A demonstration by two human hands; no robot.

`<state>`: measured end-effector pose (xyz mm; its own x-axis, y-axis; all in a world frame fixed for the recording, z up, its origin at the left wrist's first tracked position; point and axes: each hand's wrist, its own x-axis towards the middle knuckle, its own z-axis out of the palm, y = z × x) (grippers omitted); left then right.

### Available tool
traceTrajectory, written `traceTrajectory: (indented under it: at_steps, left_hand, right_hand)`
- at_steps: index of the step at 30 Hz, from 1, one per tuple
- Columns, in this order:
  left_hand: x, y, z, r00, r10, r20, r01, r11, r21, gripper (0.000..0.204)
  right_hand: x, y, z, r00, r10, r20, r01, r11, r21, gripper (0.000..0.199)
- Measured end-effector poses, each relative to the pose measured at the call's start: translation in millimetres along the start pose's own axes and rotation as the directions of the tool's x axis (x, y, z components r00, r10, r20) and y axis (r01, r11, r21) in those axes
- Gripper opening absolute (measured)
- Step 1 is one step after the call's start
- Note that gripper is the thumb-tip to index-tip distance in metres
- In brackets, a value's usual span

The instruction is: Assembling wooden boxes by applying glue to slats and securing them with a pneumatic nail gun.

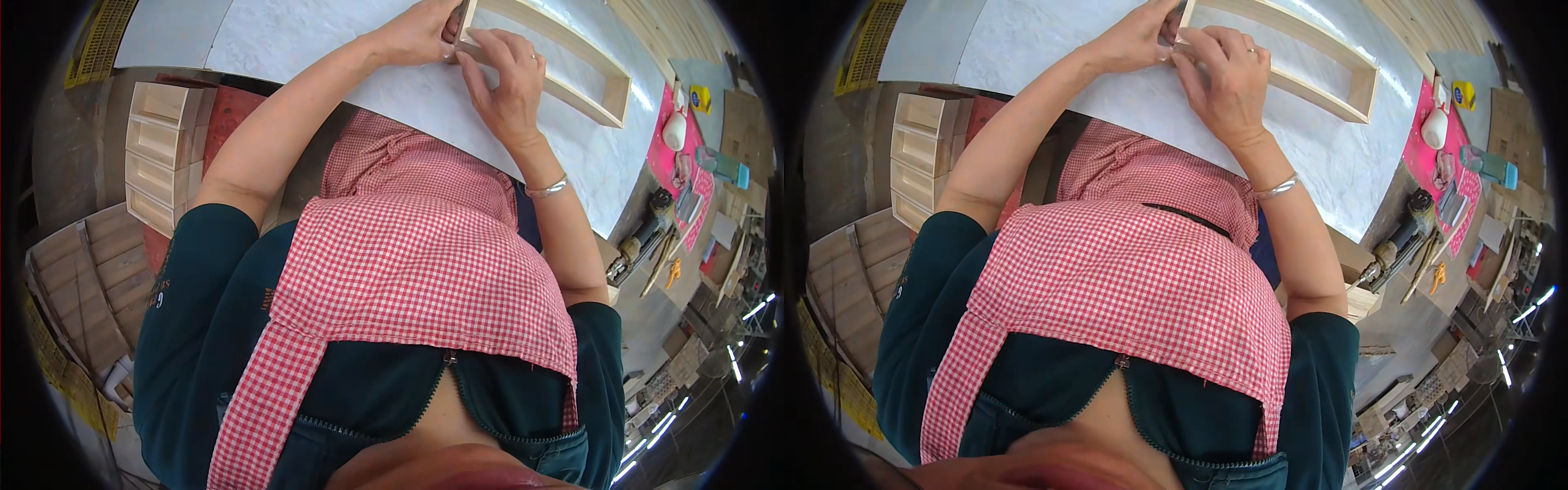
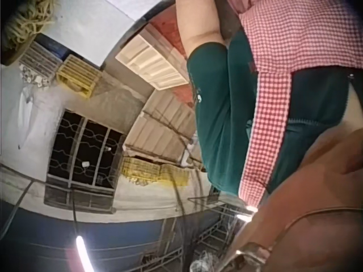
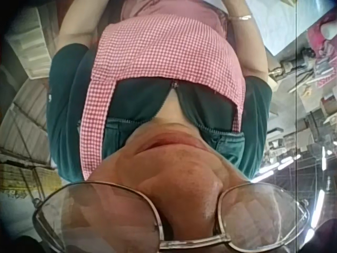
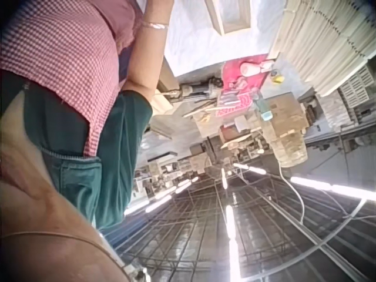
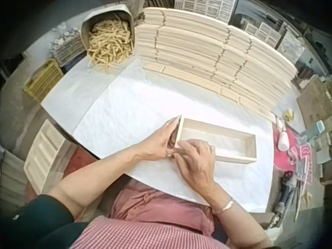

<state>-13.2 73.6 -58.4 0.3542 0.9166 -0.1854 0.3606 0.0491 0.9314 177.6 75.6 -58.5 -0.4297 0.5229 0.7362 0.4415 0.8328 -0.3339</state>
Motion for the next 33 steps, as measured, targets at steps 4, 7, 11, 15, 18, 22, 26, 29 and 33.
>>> traceTrajectory:
  at_steps: [4, 7, 11, 15, 18, 22, 26, 29, 33]
  left_hand:
    - [0.4, -1.1, 3.3, 1.000, -0.026, -0.005, 0.026, 1.000, 0.004, 0.106]
    - [3.1, 0.9, 0.8, 0.998, -0.055, 0.032, 0.055, 0.998, -0.006, 0.106]
    - [13.3, -20.7, 2.9, 0.998, 0.028, 0.049, -0.027, 0.999, -0.026, 0.109]
    - [4.5, -24.1, 1.3, 0.995, -0.098, -0.009, 0.097, 0.994, -0.042, 0.106]
    - [4.7, -11.7, 1.1, 0.997, -0.047, -0.068, 0.052, 0.996, 0.072, 0.107]
    - [5.4, -4.3, 2.1, 0.988, 0.066, -0.136, -0.051, 0.992, 0.111, 0.107]
    - [-3.9, 2.8, 6.4, 0.984, 0.060, -0.165, -0.050, 0.997, 0.062, 0.106]
    - [-9.6, 17.0, 13.5, 0.988, -0.024, -0.149, 0.018, 0.999, -0.036, 0.106]
    - [-13.9, 55.5, 22.3, 0.978, 0.017, -0.207, -0.022, 0.999, -0.026, 0.079]
  right_hand:
    - [-7.0, 8.6, -6.6, 0.983, -0.096, 0.157, 0.102, 0.994, -0.030, 0.028]
    - [-5.2, 5.4, -10.7, 0.978, -0.080, 0.192, 0.090, 0.995, -0.044, 0.028]
    - [2.2, -0.5, -18.9, 0.971, -0.068, 0.231, 0.084, 0.995, -0.061, 0.033]
    - [27.5, -23.2, -33.3, 0.946, 0.035, 0.323, -0.025, 0.999, -0.035, 0.020]
    - [12.5, -17.5, -29.9, 0.952, 0.073, 0.297, -0.030, 0.989, -0.146, 0.019]
    - [2.8, -3.4, -43.0, 1.000, 0.000, 0.026, -0.004, 0.987, 0.158, 0.023]
    - [-58.0, 85.2, -153.8, 0.948, 0.249, -0.196, -0.307, 0.878, -0.367, 0.044]
    - [-127.7, 139.3, -277.6, 0.835, 0.500, -0.231, -0.481, 0.455, -0.749, 0.038]
    - [-191.9, 163.0, -347.1, 0.425, 0.870, -0.250, -0.550, 0.028, -0.835, 0.057]
